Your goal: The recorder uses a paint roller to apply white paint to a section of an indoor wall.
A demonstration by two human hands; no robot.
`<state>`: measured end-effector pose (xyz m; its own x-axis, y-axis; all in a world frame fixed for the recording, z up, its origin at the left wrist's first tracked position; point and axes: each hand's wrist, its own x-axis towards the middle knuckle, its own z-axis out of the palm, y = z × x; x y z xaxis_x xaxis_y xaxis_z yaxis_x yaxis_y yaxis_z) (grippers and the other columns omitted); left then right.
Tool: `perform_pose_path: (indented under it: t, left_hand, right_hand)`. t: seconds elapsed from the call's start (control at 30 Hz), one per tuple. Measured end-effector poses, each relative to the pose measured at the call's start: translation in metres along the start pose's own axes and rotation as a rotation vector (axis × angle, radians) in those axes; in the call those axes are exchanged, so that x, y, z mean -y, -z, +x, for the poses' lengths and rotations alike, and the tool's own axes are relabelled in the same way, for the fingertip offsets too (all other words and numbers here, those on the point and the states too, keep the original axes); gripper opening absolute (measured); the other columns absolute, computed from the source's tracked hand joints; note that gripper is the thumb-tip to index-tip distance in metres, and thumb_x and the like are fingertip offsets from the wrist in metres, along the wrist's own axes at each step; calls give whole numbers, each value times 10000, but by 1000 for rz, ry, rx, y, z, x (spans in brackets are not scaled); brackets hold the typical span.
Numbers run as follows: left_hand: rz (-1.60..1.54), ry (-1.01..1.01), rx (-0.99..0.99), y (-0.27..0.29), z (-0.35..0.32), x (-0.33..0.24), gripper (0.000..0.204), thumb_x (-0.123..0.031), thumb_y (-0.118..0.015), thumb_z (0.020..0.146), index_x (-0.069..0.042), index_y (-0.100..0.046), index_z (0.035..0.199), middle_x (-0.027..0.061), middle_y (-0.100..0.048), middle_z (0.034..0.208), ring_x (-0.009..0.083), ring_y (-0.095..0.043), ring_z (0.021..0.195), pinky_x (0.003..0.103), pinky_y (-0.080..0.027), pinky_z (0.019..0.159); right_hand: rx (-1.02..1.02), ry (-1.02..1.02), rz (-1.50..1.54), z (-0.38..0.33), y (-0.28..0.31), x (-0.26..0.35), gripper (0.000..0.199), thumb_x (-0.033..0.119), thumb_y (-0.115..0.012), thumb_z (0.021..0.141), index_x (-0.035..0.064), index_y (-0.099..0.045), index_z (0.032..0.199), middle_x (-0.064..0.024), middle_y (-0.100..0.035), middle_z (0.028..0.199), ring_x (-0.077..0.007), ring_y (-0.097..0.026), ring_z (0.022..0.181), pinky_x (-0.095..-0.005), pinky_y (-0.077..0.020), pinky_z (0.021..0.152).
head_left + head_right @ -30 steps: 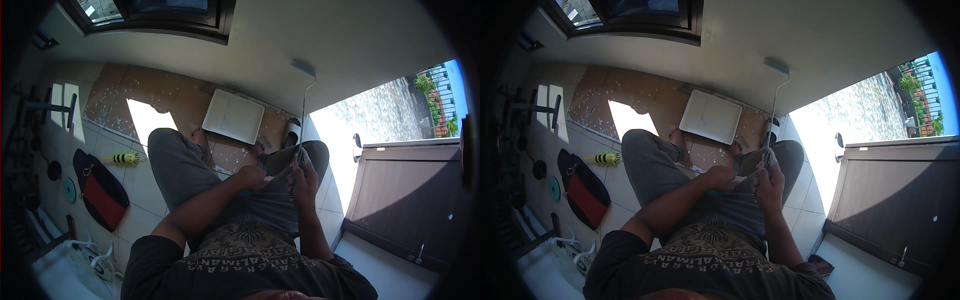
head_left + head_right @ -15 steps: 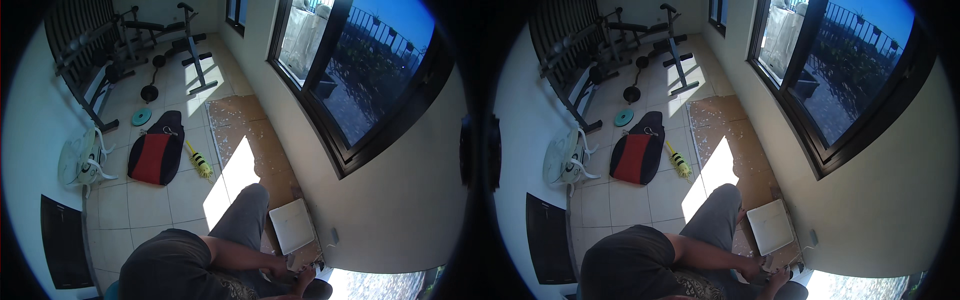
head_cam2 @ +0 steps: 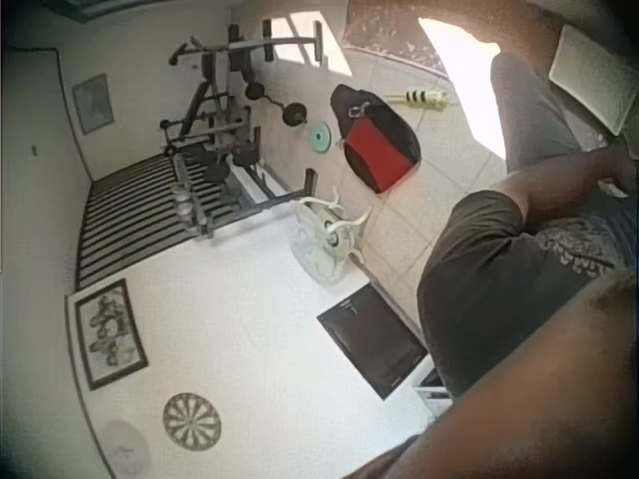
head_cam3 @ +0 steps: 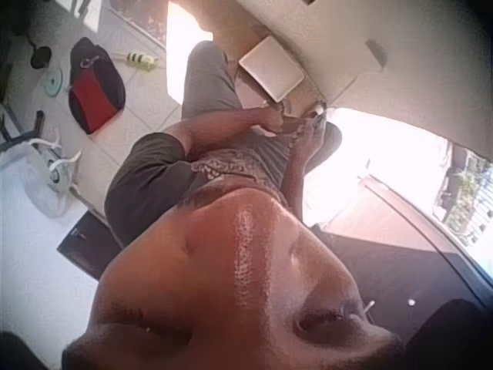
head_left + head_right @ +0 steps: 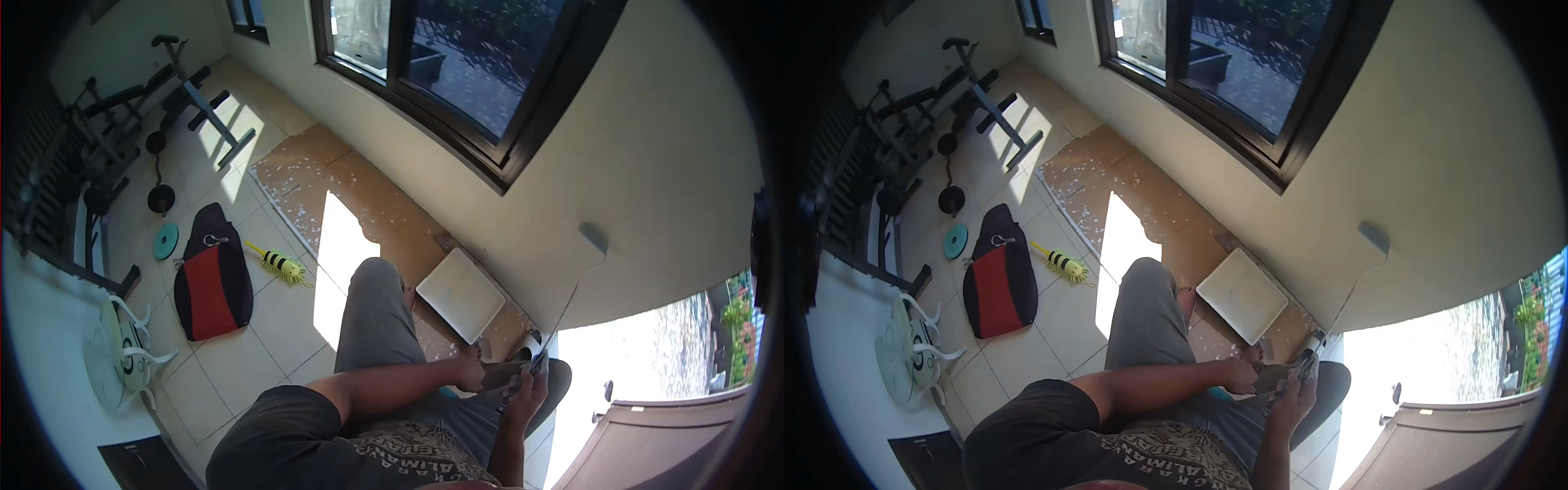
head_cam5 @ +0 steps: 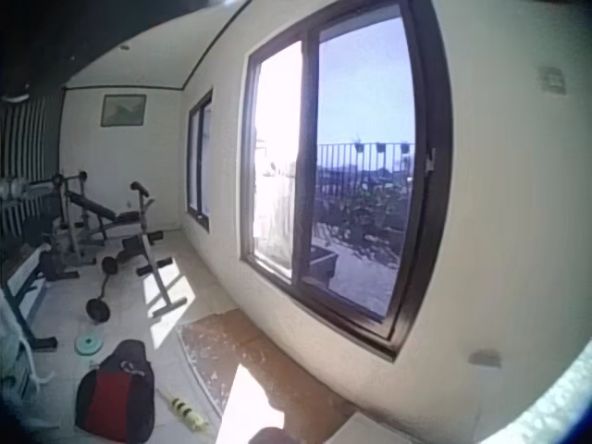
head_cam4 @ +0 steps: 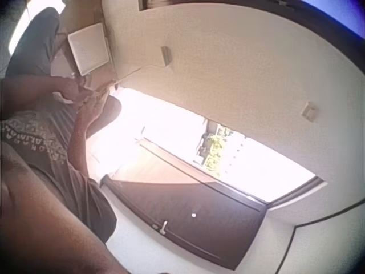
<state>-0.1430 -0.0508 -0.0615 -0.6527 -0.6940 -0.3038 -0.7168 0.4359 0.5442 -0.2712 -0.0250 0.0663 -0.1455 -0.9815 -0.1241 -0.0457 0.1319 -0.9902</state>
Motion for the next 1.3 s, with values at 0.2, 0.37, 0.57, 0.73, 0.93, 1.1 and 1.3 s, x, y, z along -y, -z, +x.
perform_pose_path:
  t: [0.2,0.37,0.57,0.73,0.93,1.1,1.3]
  left_hand:
    - [-139,51,59,-26,19,17,484,-419,-509,952,28,-671,1039,267,-699,952,432,-686,911,515,-542,815]
    - [-198,50,-7,-16,13,-1,410,-336,-476,945,21,-667,1014,278,-692,963,433,-682,904,522,-528,839]
    - [-163,0,97,-10,15,0,446,-383,-493,947,10,-697,1001,262,-699,967,425,-681,922,506,-520,868]
    - [-148,100,164,-22,22,12,485,-410,-463,965,7,-708,1009,260,-700,991,415,-684,935,498,-514,874]
    - [-147,136,188,-16,25,16,491,-420,-539,959,35,-718,1001,254,-702,1037,393,-685,993,477,-521,903]
    - [-216,176,161,0,12,5,462,-382,-464,960,4,-696,1062,247,-699,1050,408,-678,989,504,-509,901]
    - [-156,-42,122,-5,20,5,417,-352,-501,932,10,-652,1075,238,-704,1008,404,-689,930,507,-527,857]
  right_hand:
    - [-14,-29,78,12,-9,-5,51,102,-566,963,55,-552,978,-9,-527,739,-79,-504,554,-245,-406,430]
    - [-29,-4,116,18,-5,-31,296,49,-543,944,-35,-587,1225,-18,-603,860,-58,-538,736,-225,-434,623]
    - [-15,-176,189,53,-9,-70,350,44,-539,924,-24,-573,1267,-12,-563,772,-75,-536,601,-256,-442,514]
    - [32,-330,109,116,-21,-123,126,91,-554,899,14,-599,989,-53,-583,747,-123,-552,558,-291,-449,465]
    - [-67,-479,238,142,-34,-146,109,108,-564,877,16,-579,934,-49,-526,690,-134,-526,524,-302,-439,442]
    - [-74,-347,86,76,-27,-100,118,102,-589,892,9,-585,963,-35,-552,715,-111,-526,532,-283,-439,464]
    - [-76,-113,172,18,-4,-41,232,70,-578,965,-5,-594,1184,4,-555,705,-46,-511,563,-237,-423,480]
